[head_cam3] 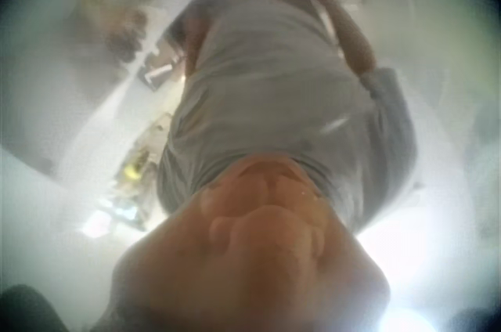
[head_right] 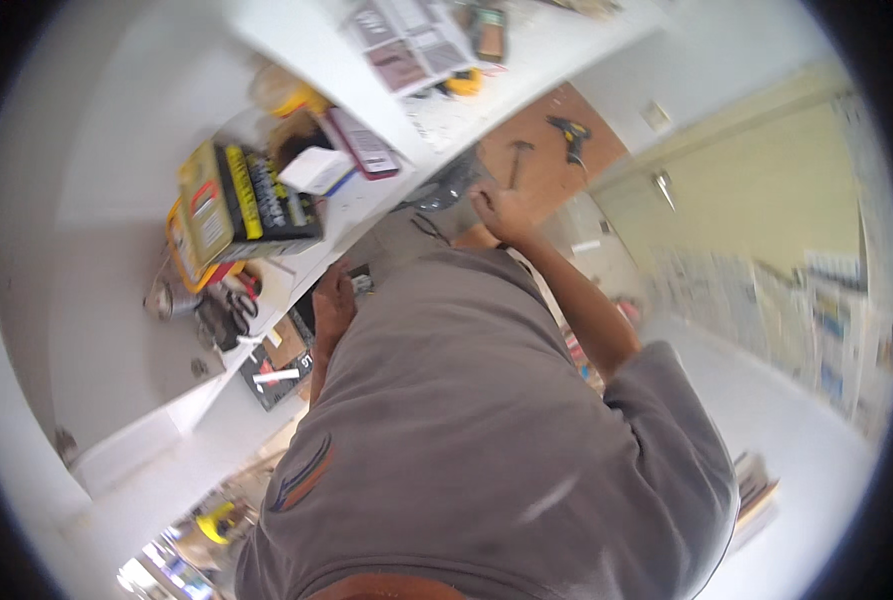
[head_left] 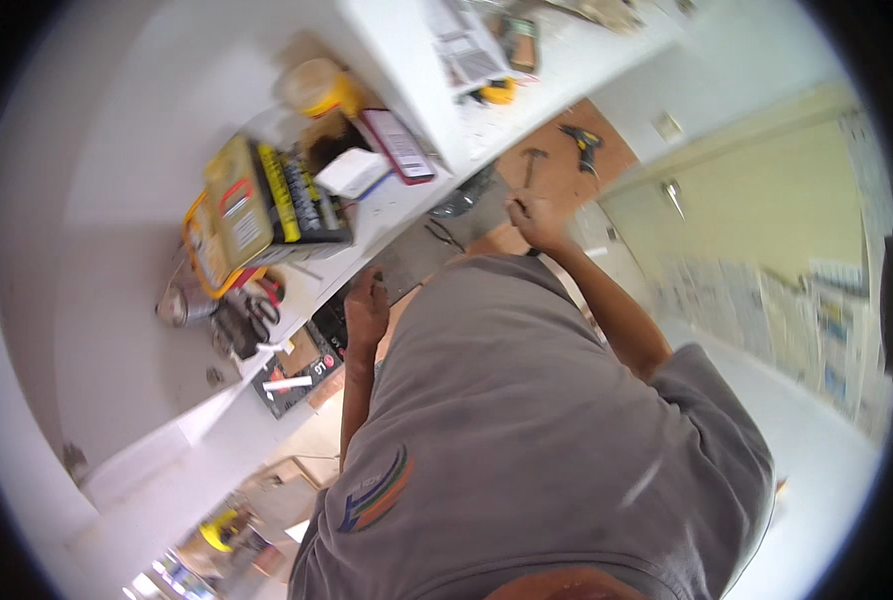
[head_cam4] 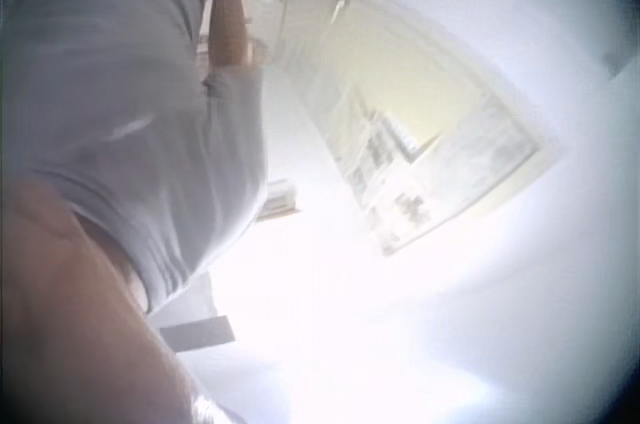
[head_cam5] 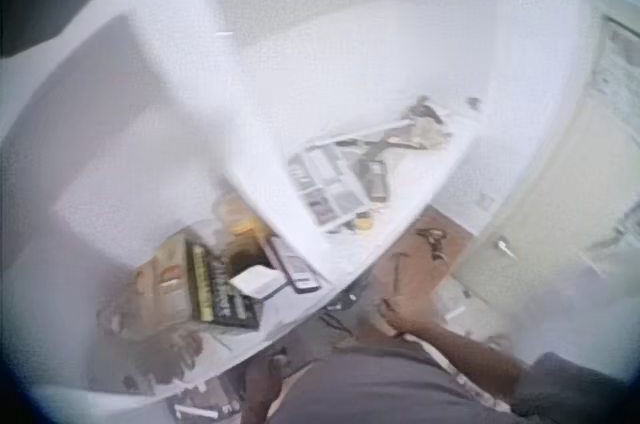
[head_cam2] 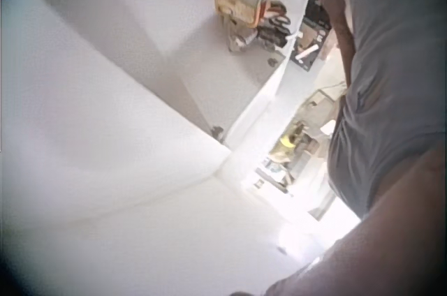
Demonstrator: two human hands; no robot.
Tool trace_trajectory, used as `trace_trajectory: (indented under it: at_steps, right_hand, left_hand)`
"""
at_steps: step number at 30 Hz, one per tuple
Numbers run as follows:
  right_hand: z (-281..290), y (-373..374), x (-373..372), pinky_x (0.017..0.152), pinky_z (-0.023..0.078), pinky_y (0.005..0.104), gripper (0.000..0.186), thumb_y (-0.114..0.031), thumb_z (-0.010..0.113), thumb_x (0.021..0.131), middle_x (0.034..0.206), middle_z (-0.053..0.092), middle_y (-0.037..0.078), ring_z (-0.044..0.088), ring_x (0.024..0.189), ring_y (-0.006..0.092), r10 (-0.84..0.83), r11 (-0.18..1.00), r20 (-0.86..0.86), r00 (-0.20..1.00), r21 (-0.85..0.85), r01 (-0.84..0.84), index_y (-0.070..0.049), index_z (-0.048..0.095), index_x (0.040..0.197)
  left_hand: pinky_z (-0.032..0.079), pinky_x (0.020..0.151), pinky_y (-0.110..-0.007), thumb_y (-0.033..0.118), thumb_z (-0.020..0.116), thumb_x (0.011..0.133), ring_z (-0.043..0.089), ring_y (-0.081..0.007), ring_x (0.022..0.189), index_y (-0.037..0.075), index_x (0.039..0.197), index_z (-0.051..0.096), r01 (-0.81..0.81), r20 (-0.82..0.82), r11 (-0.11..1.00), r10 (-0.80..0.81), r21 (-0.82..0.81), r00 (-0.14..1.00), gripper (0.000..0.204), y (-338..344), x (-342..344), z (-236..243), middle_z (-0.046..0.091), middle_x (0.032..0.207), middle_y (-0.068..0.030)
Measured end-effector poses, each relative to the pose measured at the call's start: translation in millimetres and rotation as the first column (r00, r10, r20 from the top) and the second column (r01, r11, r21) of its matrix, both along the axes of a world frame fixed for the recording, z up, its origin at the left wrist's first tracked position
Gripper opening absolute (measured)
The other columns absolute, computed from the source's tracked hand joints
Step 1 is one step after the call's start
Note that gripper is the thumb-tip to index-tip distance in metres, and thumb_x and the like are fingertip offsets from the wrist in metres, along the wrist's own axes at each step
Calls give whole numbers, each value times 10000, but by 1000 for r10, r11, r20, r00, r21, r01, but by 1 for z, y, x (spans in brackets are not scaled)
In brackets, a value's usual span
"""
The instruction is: The person repairs a white cabinet shelf by cutting a small piece of white edge banding with a utility knife, applying adhesive, and pressing it into place. They then use a sanding block to smooth the edge and wipe the area with a cloth.
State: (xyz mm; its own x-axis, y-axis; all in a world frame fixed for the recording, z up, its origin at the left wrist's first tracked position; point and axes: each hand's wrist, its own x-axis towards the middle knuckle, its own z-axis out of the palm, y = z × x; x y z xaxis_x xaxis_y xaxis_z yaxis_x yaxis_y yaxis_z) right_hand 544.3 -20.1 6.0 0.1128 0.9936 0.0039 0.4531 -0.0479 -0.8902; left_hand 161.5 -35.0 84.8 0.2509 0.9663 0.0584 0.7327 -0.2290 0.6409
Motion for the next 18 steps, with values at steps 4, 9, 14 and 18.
trace_trajectory:
  at_steps: [4,9,14,18]
  right_hand:
    - [-90,-32,12,626,536,402,288,-273,545,1047,781,678,168,707,673,252,-176,966,65,982,-182,185,6,610,1082]
    - [-146,-77,41,614,520,414,275,-270,657,997,758,676,178,685,646,271,-224,935,121,967,-254,248,2,617,1004]
    - [-152,-119,68,606,523,348,142,-125,750,899,735,718,113,672,635,185,-255,921,-61,965,-320,223,-1,693,862]
    - [-153,-121,67,636,548,303,92,6,680,871,784,751,80,705,655,142,-288,915,-284,915,-365,174,16,758,919]
  left_hand:
    - [541,841,-447,50,618,929,690,-363,915,-10,1246,660,70,-14,995,-71,-72,997,325,5,1,-16,711,1003,-205]
    - [538,897,-438,118,659,937,693,-375,982,-12,1253,675,160,-69,908,-201,-387,977,342,7,6,-21,710,1067,-232]
    - [531,940,-481,236,640,961,682,-435,1092,-13,1277,675,204,-205,848,-338,-489,918,403,18,2,-25,713,1167,-264]
    - [527,966,-490,279,660,937,682,-429,1113,4,1266,691,129,-258,829,-312,-545,914,430,15,-7,-32,716,1163,-268]
